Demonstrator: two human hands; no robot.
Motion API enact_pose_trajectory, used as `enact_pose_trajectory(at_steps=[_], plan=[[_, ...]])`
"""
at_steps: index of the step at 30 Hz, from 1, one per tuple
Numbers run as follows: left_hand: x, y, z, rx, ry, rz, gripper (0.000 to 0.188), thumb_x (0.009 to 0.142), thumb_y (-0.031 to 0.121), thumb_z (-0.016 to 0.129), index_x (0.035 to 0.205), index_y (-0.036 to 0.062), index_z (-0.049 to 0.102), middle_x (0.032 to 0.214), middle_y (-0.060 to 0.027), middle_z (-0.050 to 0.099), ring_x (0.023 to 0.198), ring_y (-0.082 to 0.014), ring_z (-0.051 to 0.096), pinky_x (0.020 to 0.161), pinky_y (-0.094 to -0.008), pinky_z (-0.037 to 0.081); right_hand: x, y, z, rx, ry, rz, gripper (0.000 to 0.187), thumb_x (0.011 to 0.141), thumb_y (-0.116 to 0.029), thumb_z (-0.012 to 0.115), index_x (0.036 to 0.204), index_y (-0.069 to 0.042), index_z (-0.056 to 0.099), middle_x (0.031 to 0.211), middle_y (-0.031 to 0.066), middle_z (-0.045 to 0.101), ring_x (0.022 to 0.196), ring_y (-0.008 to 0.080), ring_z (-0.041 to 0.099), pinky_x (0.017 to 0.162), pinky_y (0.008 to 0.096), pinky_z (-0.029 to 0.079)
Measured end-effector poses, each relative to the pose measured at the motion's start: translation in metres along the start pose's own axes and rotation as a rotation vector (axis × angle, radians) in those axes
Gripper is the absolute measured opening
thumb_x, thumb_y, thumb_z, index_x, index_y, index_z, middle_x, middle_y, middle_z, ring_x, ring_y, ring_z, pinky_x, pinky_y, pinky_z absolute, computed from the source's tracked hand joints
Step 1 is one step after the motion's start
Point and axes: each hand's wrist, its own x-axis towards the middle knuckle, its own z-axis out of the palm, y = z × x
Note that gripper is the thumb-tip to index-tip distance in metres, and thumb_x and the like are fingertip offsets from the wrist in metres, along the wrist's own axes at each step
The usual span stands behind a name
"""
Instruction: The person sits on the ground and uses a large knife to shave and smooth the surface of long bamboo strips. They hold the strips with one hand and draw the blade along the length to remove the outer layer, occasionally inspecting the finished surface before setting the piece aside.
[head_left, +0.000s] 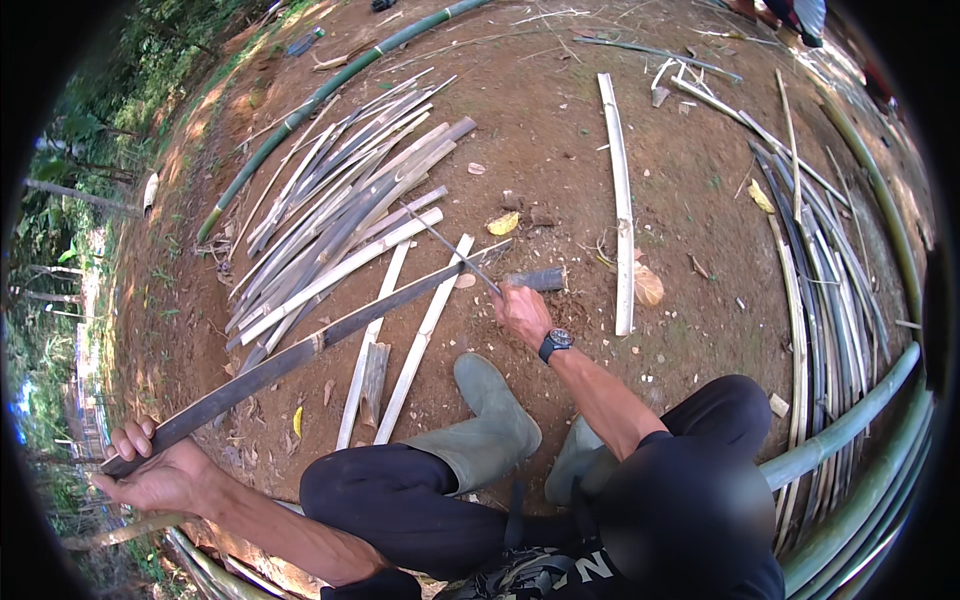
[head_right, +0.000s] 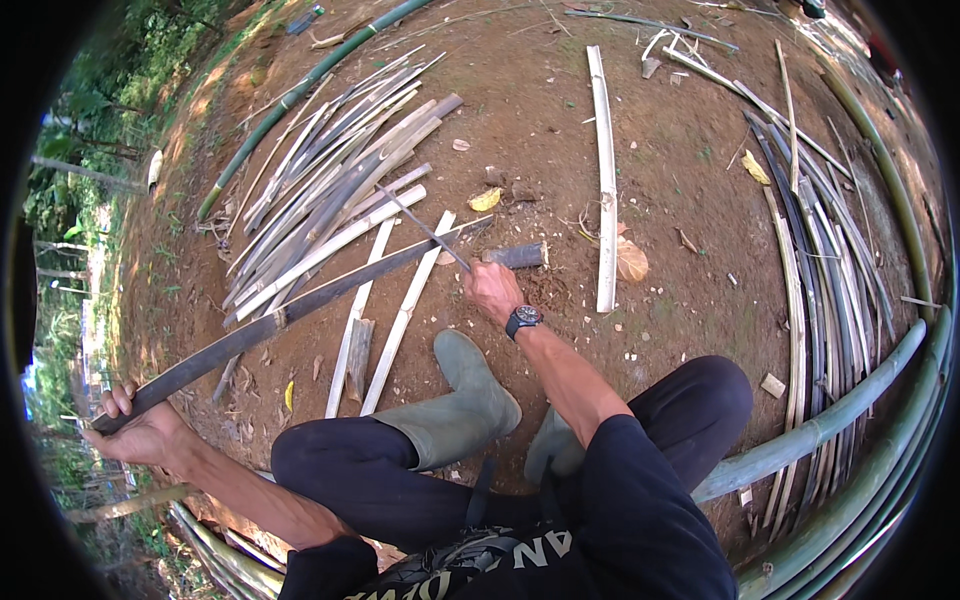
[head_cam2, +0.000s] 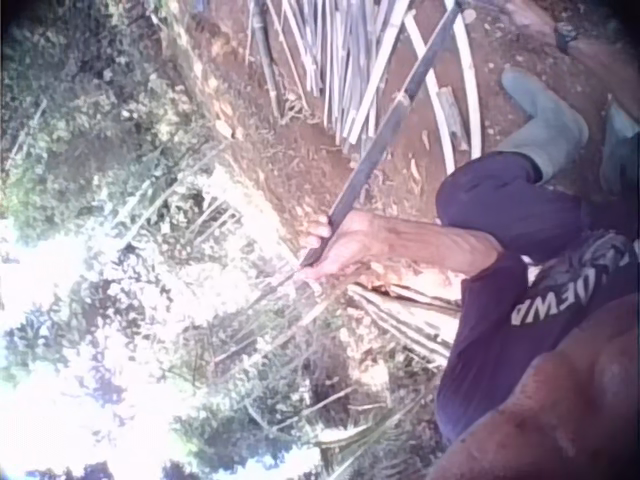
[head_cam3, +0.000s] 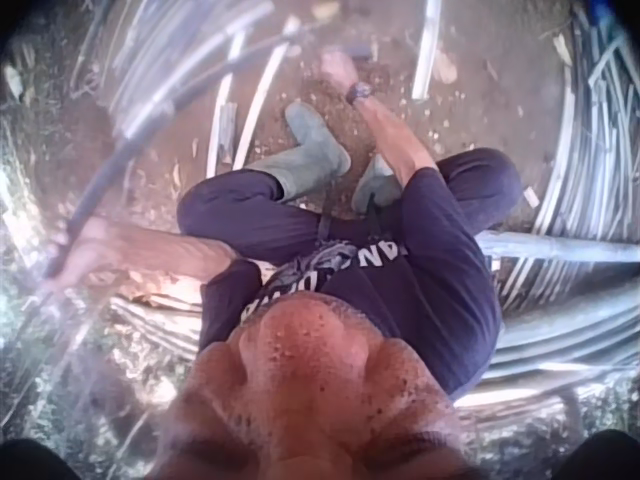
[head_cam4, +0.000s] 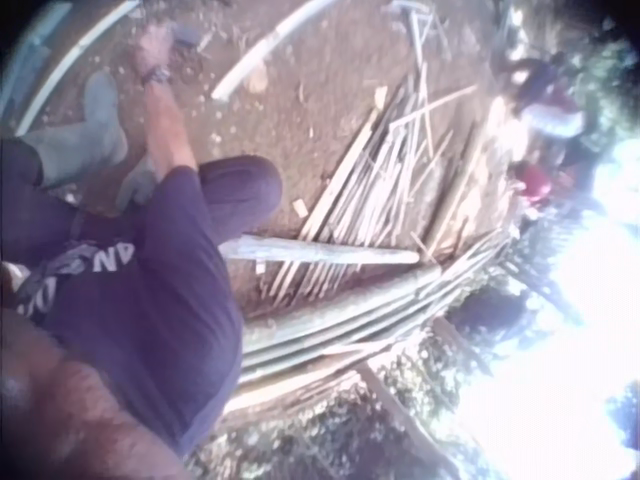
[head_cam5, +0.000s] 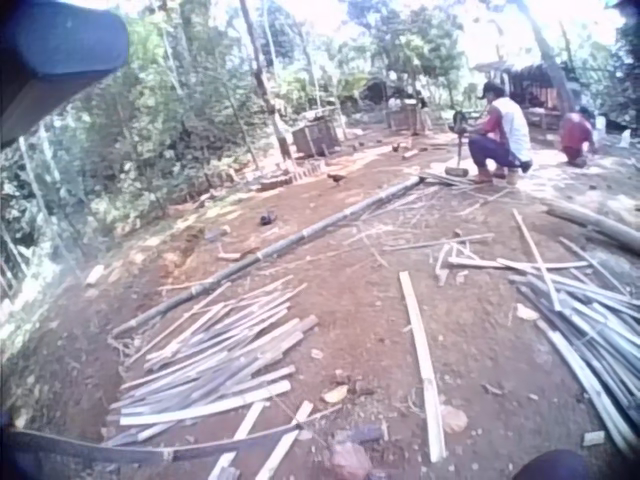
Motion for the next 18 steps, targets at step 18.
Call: enact_pose_trajectory(at_steps=[18], plan=[[0.003,0.003,0.023,-0.105,-0.161,-0.176,0.018,0.081,0.023,0.035,0.074,0.0076,0.041,0.058,-0.002,0.032,0.053,-0.0147,0.033,0.062,-0.0329,0.034,0.012,0.034,-0.03,0.02,-0.003,0.189,0.036,0.083,-0.025,0.055,0.075,0.01,0.06,0.072,0.0327,0.057,0.075,0.0466,0.059,0.067,0.0495,0.047]])
